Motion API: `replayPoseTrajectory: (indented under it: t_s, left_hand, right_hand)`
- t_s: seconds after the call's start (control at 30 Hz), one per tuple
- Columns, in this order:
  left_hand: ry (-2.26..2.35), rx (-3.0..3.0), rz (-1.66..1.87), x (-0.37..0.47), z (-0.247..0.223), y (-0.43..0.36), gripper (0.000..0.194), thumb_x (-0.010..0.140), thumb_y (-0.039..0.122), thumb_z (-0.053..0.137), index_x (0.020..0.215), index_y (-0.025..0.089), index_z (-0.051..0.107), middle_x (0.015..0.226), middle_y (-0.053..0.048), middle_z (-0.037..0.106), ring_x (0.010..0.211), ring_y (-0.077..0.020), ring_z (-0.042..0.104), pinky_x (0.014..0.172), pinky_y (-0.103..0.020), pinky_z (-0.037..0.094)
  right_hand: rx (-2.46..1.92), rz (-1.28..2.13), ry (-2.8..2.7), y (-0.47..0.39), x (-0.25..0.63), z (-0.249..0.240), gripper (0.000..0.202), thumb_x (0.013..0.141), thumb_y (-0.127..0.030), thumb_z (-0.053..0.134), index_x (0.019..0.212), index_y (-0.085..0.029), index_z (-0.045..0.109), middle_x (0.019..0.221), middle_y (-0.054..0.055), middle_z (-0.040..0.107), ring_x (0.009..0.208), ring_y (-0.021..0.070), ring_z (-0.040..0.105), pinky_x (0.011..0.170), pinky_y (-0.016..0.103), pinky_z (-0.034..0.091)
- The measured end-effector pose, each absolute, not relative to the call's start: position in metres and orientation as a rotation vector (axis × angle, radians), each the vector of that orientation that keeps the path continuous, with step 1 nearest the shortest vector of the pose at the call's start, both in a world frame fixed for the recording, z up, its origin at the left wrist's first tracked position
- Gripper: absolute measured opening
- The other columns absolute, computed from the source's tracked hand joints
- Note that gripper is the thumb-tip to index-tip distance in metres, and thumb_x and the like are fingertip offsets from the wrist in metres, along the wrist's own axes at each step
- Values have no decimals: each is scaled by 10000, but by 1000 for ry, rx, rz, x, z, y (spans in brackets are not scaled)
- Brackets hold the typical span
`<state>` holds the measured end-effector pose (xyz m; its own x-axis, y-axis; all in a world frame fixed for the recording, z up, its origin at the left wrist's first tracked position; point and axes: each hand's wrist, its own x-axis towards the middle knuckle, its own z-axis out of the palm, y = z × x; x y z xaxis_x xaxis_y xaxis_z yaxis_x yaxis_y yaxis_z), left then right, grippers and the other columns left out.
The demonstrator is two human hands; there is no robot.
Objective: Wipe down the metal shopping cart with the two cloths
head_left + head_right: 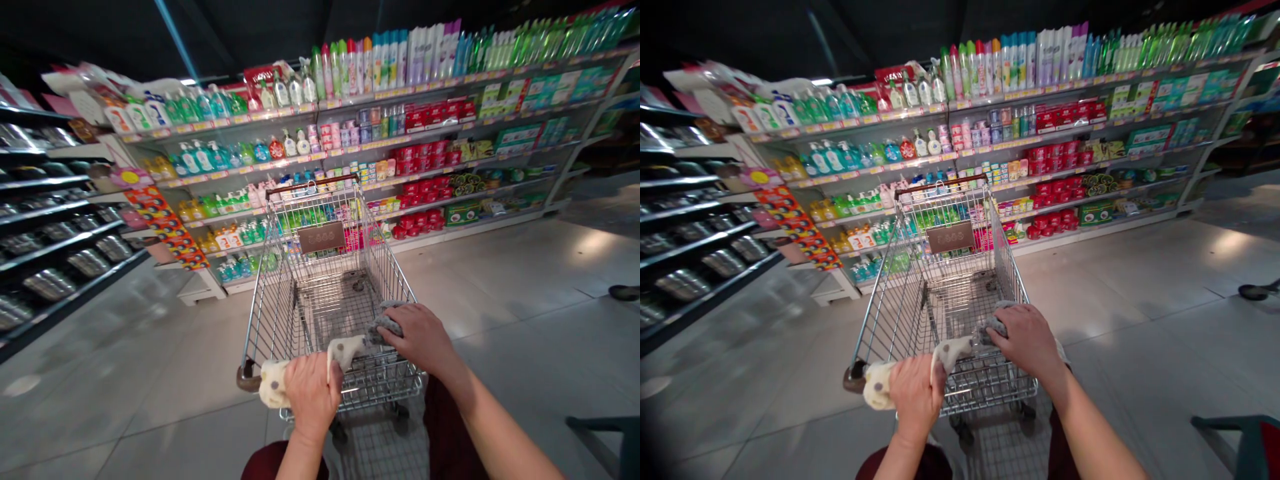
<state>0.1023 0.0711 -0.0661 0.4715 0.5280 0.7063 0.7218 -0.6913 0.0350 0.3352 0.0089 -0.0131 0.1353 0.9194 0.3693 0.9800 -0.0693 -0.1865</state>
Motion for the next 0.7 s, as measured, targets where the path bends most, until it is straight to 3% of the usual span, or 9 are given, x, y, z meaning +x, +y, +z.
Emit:
replayPoseTrajectory:
  t_s: [0.7]
  left_hand:
    - [-1346,-2556,-685,121,-44,112,400,1008,378,268,821,204,576,790,-50,631,824,-227,537,765,-364,286]
  right_hand:
    - [-2174,-214,-1863,67,350,-6,283,898,-463,501,893,-220,646,947,35,715,906,202,629,767,302,357]
